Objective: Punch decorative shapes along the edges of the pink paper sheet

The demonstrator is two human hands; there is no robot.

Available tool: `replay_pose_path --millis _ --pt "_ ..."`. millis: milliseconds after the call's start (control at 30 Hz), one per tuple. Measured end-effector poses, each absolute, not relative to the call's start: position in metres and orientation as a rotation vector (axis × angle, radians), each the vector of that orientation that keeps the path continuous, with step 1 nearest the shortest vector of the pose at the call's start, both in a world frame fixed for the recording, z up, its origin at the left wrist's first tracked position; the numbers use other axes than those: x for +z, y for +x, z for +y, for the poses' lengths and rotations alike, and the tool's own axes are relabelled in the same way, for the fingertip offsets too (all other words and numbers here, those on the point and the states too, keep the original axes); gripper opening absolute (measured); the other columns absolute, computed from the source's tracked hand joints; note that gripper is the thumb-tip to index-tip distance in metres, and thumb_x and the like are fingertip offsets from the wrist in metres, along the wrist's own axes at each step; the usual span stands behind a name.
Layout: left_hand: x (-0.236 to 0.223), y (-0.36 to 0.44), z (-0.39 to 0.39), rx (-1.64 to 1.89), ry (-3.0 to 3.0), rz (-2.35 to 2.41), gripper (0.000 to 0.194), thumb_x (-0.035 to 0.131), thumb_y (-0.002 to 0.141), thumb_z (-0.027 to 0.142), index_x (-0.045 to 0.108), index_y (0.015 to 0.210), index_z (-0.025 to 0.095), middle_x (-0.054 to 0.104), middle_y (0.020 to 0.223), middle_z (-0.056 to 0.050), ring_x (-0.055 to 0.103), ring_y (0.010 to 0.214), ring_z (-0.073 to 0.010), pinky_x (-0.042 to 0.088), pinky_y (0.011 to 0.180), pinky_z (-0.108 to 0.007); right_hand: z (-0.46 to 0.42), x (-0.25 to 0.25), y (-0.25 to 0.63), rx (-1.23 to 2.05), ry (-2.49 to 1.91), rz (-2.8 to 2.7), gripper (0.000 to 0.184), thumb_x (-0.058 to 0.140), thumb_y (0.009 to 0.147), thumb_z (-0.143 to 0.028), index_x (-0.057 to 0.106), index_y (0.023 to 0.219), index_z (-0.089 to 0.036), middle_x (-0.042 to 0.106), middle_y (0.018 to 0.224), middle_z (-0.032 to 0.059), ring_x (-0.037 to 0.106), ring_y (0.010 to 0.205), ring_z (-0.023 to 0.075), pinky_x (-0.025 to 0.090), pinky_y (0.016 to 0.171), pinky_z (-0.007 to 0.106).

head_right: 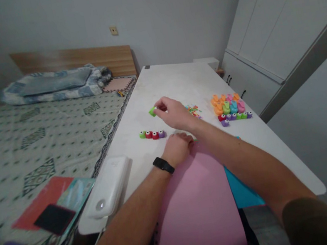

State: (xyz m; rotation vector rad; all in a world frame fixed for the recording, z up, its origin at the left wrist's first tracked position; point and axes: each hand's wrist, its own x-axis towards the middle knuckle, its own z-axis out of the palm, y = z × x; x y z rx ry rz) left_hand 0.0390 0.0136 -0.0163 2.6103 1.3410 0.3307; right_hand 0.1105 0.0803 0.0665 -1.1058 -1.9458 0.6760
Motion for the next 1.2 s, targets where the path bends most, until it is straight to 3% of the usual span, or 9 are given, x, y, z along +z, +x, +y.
replay_pose_path --millis 200,433,567,767,967,1200 --pt "-0.018 0.036 0.015 0.432 2.63 1.357 0.03 0.048 0.099 0.032 0.075 0.098 0.018 0.071 0.099 -0.012 0.065 0.095 -0.0248 0.047 0.087 -0.039 0.051 0.038 0.204 0.85 -1.228 -1.683 0.024 0.065 0.088 -0.039 0.059 0.101 -0.019 0.069 0.085 0.0022 0.065 0.075 0.015 0.052 0.064 0.028" --pt "-0.017 0.03 0.023 0.42 2.631 1.422 0.029 0.049 0.099 0.03 0.075 0.097 0.019 0.071 0.097 -0.011 0.065 0.092 -0.0234 0.046 0.084 -0.036 0.032 0.007 0.26 0.99 -1.407 -1.466 0.031 0.072 0.081 -0.041 0.058 0.097 -0.018 0.069 0.089 0.005 0.068 0.081 0.018 0.052 0.058 0.026" --pt "-0.018 0.026 0.025 0.451 2.639 1.441 0.027 0.05 0.099 0.03 0.074 0.095 0.018 0.071 0.094 -0.01 0.065 0.09 -0.0228 0.046 0.081 -0.035 0.034 0.003 0.271 1.012 -1.448 -1.426 0.035 0.077 0.073 -0.035 0.064 0.1 -0.017 0.069 0.086 0.0039 0.061 0.07 0.0138 0.051 0.059 0.025" --pt "-0.02 0.023 0.028 0.563 2.599 1.427 0.024 0.051 0.098 0.028 0.073 0.095 0.019 0.071 0.095 -0.008 0.065 0.091 -0.0215 0.047 0.083 -0.033 0.045 -0.005 0.287 1.099 -1.452 -1.484 0.043 0.083 0.065 -0.027 0.072 0.105 -0.016 0.068 0.083 0.0026 0.06 0.074 0.0151 0.052 0.066 0.027" --pt "-0.019 0.023 0.03 0.621 2.598 1.389 0.023 0.051 0.098 0.028 0.071 0.093 0.019 0.07 0.092 -0.008 0.065 0.089 -0.0218 0.047 0.081 -0.034 0.042 -0.02 0.295 1.197 -1.309 -1.381 0.044 0.086 0.061 -0.024 0.063 0.098 -0.02 0.068 0.087 -0.0006 0.061 0.077 0.0142 0.05 0.071 0.028" --pt "-0.02 0.021 0.031 0.658 2.6 1.378 0.022 0.052 0.098 0.028 0.071 0.092 0.019 0.07 0.091 -0.007 0.065 0.087 -0.0217 0.047 0.08 -0.034 0.038 -0.023 0.301 1.142 -1.354 -1.42 0.047 0.085 0.063 -0.027 0.059 0.102 -0.02 0.063 0.08 -0.0031 0.056 0.071 0.013 0.043 0.066 0.028"
